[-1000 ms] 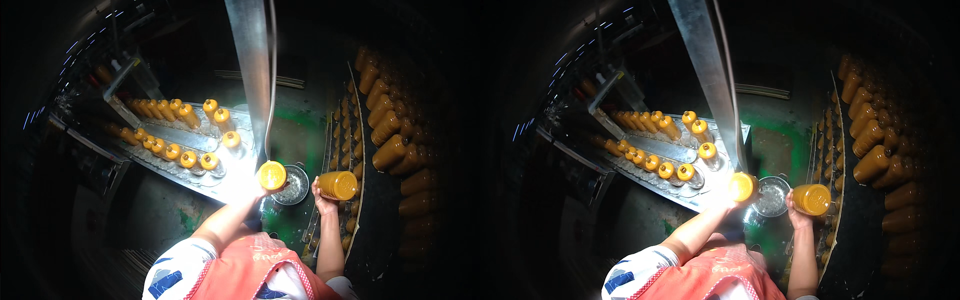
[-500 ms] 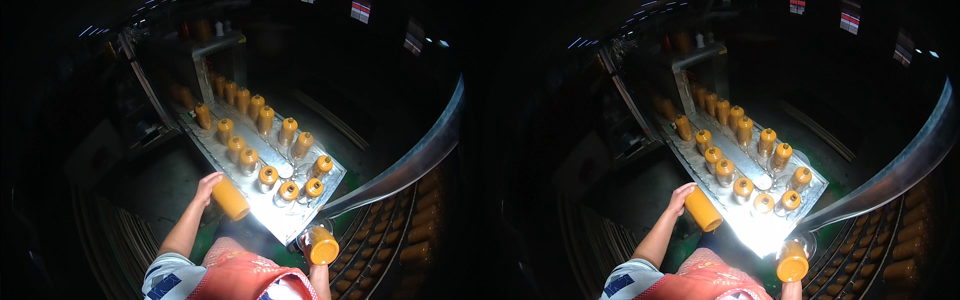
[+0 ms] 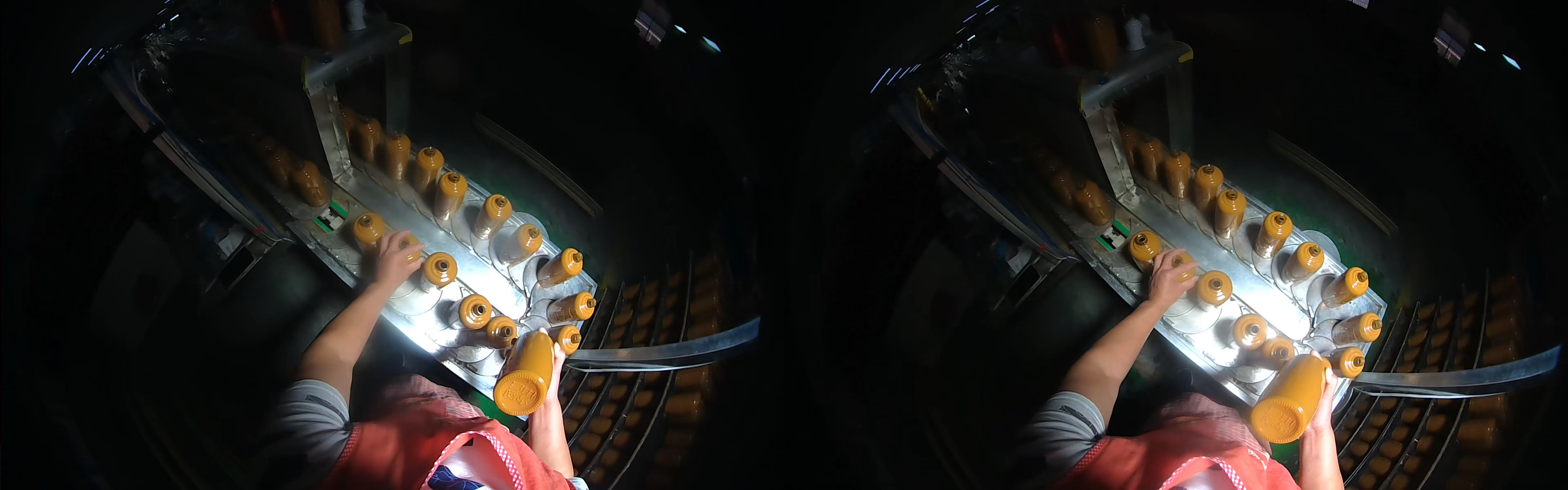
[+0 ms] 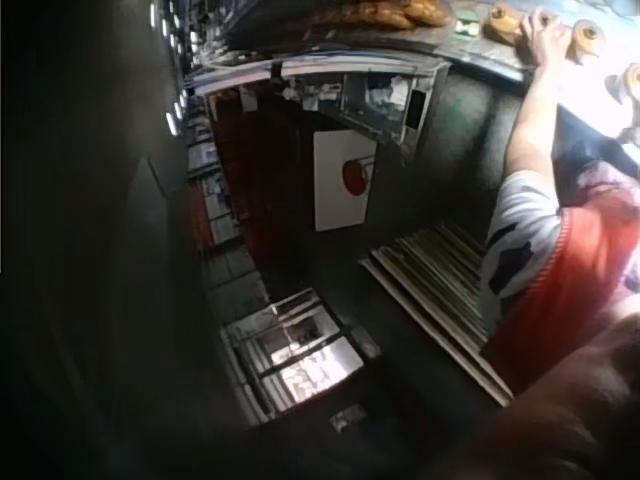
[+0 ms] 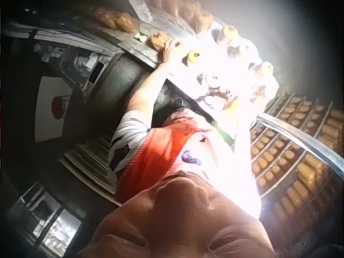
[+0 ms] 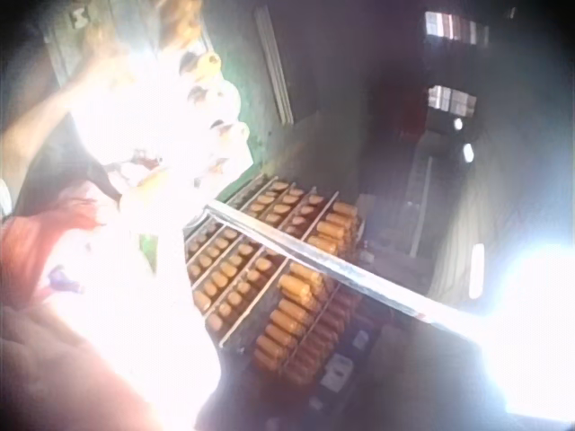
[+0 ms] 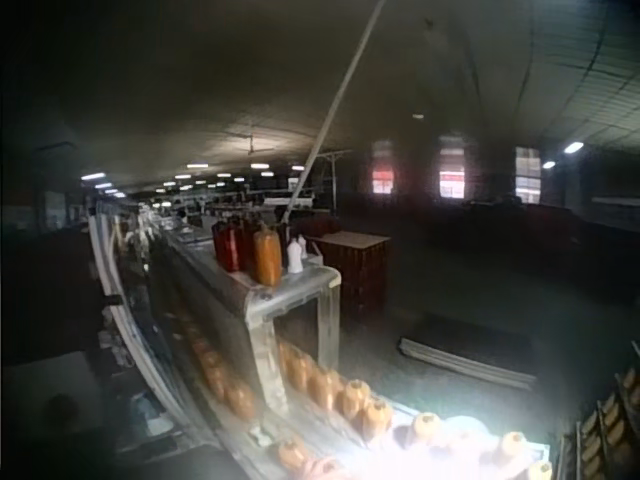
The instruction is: The person repeatedly picks up amber bottles from a rotating rack, fills them from a metal bowl, and places them onto a conveyor belt. The process is continuous and repetitive, with the person handling two bottles at a time.
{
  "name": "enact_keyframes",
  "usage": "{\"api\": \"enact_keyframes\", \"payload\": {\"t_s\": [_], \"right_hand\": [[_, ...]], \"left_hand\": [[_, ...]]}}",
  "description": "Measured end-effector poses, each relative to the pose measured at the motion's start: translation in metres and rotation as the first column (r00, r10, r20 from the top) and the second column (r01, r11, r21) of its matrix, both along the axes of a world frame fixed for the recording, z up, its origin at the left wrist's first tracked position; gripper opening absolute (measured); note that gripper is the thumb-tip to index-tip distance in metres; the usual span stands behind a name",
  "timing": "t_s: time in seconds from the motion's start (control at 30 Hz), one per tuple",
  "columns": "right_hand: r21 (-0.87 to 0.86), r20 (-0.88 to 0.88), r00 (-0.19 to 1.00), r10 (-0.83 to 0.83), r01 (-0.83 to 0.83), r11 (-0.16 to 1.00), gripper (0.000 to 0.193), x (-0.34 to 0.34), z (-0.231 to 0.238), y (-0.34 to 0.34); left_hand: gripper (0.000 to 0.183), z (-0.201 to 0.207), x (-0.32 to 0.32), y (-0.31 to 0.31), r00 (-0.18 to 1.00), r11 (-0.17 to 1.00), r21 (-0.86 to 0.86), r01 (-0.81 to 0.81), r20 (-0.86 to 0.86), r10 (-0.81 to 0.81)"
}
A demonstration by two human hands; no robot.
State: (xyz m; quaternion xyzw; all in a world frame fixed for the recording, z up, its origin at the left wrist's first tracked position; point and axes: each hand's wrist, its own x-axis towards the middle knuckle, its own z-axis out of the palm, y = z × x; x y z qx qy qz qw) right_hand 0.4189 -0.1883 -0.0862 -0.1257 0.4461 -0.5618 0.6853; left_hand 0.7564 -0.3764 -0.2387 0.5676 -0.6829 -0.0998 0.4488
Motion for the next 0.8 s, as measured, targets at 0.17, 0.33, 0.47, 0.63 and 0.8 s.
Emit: {"api": "enact_keyframes", "payload": {"t_s": [0.17,0.33,0.47,0.63,0.8], "right_hand": [[0.068,-0.079,0.993,-0.09,0.096,0.993,0.057,0.02,-0.006,-0.003],[0.058,-0.077,0.986,-0.15,0.155,0.986,0.057,0.026,-0.01,-0.009],[0.034,-0.031,0.999,-0.028,0.03,0.999,0.055,0.021,-0.017,-0.026],[0.095,-0.037,0.998,-0.044,0.047,0.994,0.055,0.02,-0.006,-0.011],[0.12,-0.07,0.994,-0.088,0.096,0.988,0.054,0.009,-0.004,0.005]], "left_hand": [[0.037,-0.006,-0.025,0.029,0.991,0.994,-0.015,0.104,-0.086,-0.105],[0.054,0.033,0.0,0.028,0.972,0.993,-0.007,-0.121,-0.206,0.117],[0.069,0.007,0.011,0.005,0.974,0.917,0.398,0.004,-0.21,0.087],[0.039,-0.011,-0.027,0.029,0.933,0.957,0.273,0.093,-0.359,0.012],[0.034,-0.032,-0.053,0.038,0.861,0.96,0.207,0.187,-0.505,-0.058]]}}
